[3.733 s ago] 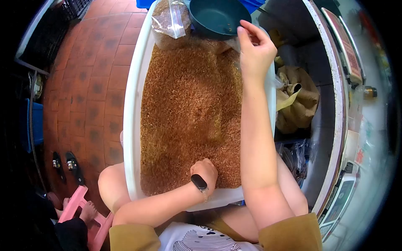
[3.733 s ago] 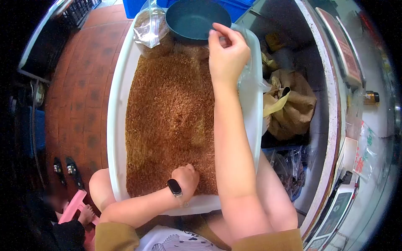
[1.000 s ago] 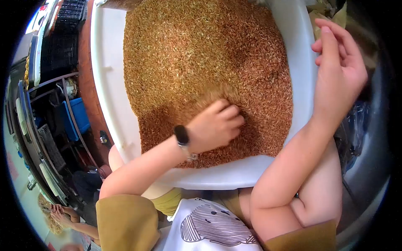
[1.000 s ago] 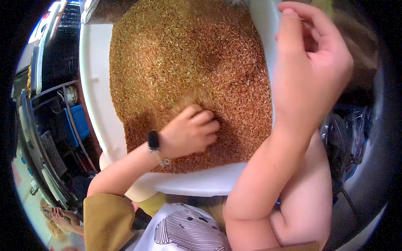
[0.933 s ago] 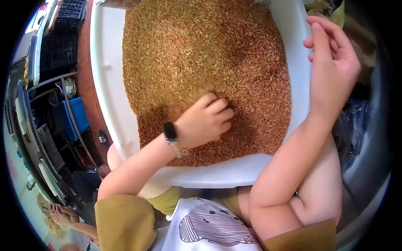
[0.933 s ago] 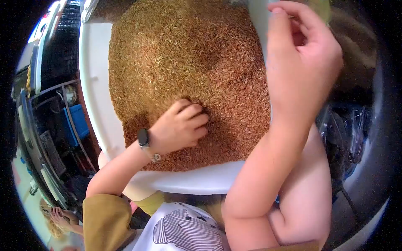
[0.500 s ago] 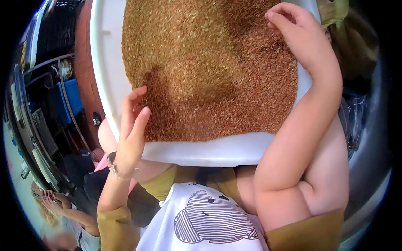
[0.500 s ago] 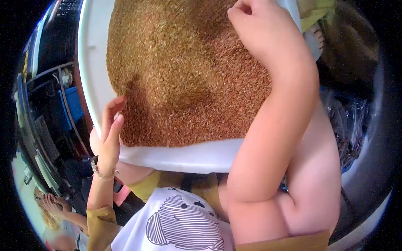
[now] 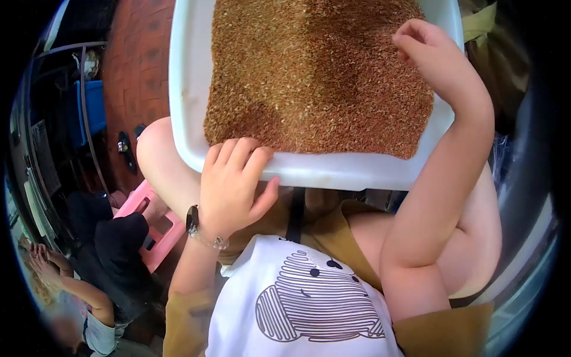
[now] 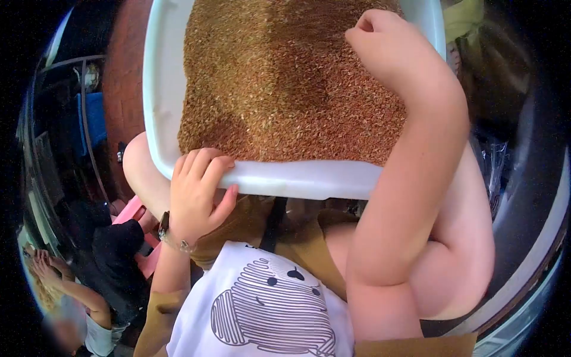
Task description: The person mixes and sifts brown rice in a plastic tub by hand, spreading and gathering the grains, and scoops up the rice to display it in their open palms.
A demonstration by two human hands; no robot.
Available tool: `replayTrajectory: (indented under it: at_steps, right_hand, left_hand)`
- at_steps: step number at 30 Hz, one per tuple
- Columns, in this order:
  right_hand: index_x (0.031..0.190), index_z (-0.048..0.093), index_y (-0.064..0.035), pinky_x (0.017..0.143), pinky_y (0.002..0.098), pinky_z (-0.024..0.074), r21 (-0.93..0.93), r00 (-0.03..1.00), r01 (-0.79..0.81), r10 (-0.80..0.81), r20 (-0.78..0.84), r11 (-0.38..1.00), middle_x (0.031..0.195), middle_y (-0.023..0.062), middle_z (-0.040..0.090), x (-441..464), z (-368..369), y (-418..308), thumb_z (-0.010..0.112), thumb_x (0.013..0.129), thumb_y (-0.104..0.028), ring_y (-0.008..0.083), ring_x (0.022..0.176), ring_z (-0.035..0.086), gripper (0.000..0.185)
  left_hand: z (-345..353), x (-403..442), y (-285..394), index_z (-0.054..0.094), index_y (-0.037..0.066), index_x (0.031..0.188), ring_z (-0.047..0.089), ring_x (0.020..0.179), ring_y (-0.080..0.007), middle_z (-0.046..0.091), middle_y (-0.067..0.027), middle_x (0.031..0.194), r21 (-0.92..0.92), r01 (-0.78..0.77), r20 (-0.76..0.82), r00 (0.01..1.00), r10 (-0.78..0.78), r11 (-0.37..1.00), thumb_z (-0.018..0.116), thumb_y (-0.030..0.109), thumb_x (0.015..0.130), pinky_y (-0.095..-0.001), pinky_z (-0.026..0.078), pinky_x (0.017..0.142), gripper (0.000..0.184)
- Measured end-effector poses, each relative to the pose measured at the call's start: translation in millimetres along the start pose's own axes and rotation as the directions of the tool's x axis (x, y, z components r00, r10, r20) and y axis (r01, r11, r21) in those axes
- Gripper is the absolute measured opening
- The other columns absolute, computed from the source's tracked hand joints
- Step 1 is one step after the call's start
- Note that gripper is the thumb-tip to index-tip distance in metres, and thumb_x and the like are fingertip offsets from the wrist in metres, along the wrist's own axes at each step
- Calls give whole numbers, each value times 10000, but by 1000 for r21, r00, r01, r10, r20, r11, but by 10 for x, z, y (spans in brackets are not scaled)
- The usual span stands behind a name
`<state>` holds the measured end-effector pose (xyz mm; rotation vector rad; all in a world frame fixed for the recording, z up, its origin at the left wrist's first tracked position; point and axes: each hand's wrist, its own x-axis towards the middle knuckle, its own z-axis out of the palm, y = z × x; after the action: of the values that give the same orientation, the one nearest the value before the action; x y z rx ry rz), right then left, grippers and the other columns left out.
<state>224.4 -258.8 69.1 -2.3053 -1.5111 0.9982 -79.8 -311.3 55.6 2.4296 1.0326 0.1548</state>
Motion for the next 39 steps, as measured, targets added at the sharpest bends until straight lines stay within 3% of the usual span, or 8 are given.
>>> replayTrajectory:
  at_steps: [3,8,12,17,32,34,36,39]
  right_hand:
    - [846,593,2,659,379,474,-19,998,13,-15,-67,1000,744,182,612,-338,160,-218,549,764,-163,302,694,600,189]
    - [844,587,-23,742,402,469,-224,982,59,-17,186,973,829,178,608,-1113,552,-211,552,663,-67,327,818,599,189]
    - [791,577,-47,722,414,470,-388,952,191,-267,-151,901,818,148,601,-1552,1000,74,552,671,-16,293,812,598,127]
    - [681,580,-66,593,405,483,-483,822,202,-416,-389,852,640,116,604,-1608,1198,264,528,713,-25,295,643,622,74]
    - [712,625,-88,613,384,502,-468,954,201,-281,-107,861,671,110,633,-1568,792,192,592,687,-54,275,683,646,53]
    - [733,617,-81,633,388,500,-456,966,189,-249,-74,869,736,113,646,-1561,780,194,596,683,-48,274,735,646,63]
    - [932,612,-72,759,393,479,-362,984,176,-155,86,915,909,151,624,-1547,645,152,561,669,-1,299,892,601,278]
    - [1159,532,-65,909,378,421,-103,967,166,-141,214,981,1136,182,537,-1476,454,140,547,652,11,323,1087,505,513]
  left_hand:
    - [-13,-112,-103,549,68,923,530,875,-260,547,-82,908,55,11,2,1000,-12,998,617,137,641,-376,403,768,298]
    - [147,-202,-195,572,81,868,558,841,-223,577,-50,865,192,22,-142,990,6,981,567,43,662,-339,415,752,209]
    - [229,-259,-218,624,87,847,565,807,-242,603,-43,802,182,35,-221,975,6,983,537,-26,626,-349,414,707,264]
    - [245,-292,-207,579,95,755,564,775,-220,579,-42,750,242,-30,-273,957,97,970,518,33,706,-341,407,681,100]
    - [50,-288,72,594,100,776,555,764,-222,576,-40,735,230,52,-229,973,2,972,520,54,708,-343,403,678,110]
    - [-24,-294,93,582,75,869,560,827,-265,591,-91,857,150,46,-143,989,-24,988,545,60,701,-360,414,747,173]
    - [-208,-290,132,575,54,1023,555,897,-313,597,-143,967,27,11,-63,998,-10,1000,566,48,691,-395,419,816,332]
    - [-315,-286,80,476,36,1111,535,965,-328,546,-191,1011,-131,168,-168,968,-188,977,560,184,772,-420,442,812,379]
